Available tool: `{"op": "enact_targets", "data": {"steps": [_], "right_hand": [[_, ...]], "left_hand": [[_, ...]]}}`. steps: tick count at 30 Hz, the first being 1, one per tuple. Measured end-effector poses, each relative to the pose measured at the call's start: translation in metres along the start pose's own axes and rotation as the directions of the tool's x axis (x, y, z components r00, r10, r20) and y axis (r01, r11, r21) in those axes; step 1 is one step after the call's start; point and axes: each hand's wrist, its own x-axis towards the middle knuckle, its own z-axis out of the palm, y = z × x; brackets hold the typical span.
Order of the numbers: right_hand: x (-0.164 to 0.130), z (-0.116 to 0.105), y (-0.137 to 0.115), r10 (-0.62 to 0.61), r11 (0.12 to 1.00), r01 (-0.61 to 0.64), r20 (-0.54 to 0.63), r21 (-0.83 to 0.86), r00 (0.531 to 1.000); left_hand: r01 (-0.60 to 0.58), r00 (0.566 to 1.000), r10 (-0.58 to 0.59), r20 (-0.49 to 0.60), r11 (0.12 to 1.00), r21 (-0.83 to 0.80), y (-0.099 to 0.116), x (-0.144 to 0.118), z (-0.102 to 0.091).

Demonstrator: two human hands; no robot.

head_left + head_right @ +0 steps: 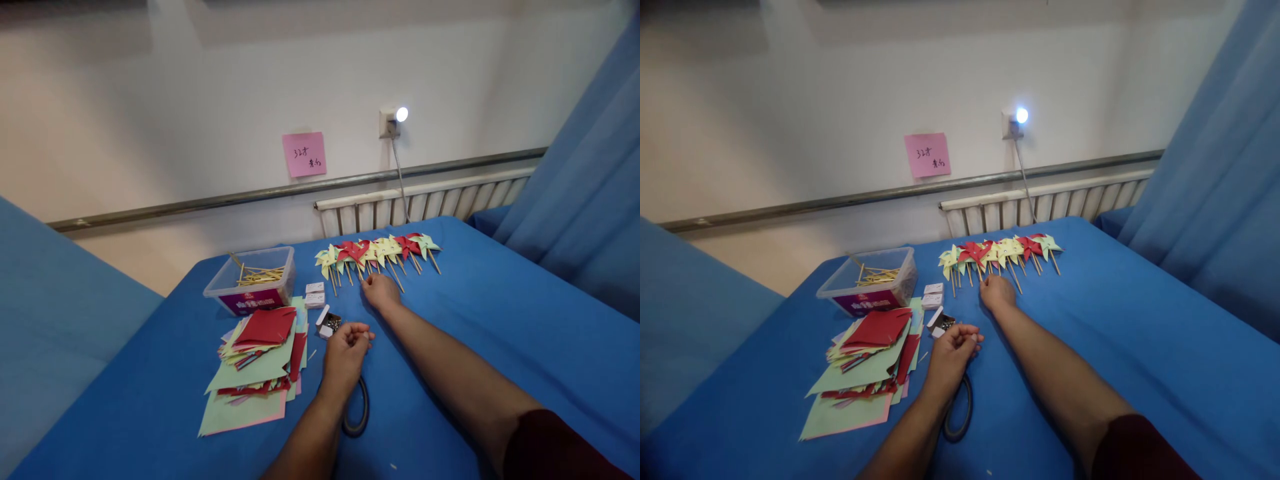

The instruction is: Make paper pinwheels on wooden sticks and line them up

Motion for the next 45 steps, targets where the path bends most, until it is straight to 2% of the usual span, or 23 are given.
{"op": "enact_targets", "data": {"steps": [14,24,45], "right_hand": [[-0.007,0.002,-0.009,-0.059,0.998,0.061,-0.049,0.034,0.997],[-0.001,0.014,-0.031,-0.047,0.999,0.046,0.020,0.015,0.999],[-0.005,0.017,-0.032,-0.100,0.993,0.104,0.063,-0.063,0.993]], "left_hand": [[-0.025,0.999,0.024,0.028,0.999,0.028,-0.006,0.001,0.001],[-0.031,0.999,0.029,0.036,0.998,0.057,-0.009,0.000,0.001],[-0.032,0.998,0.025,0.063,0.992,0.122,-0.008,-0.001,0.002]]}}
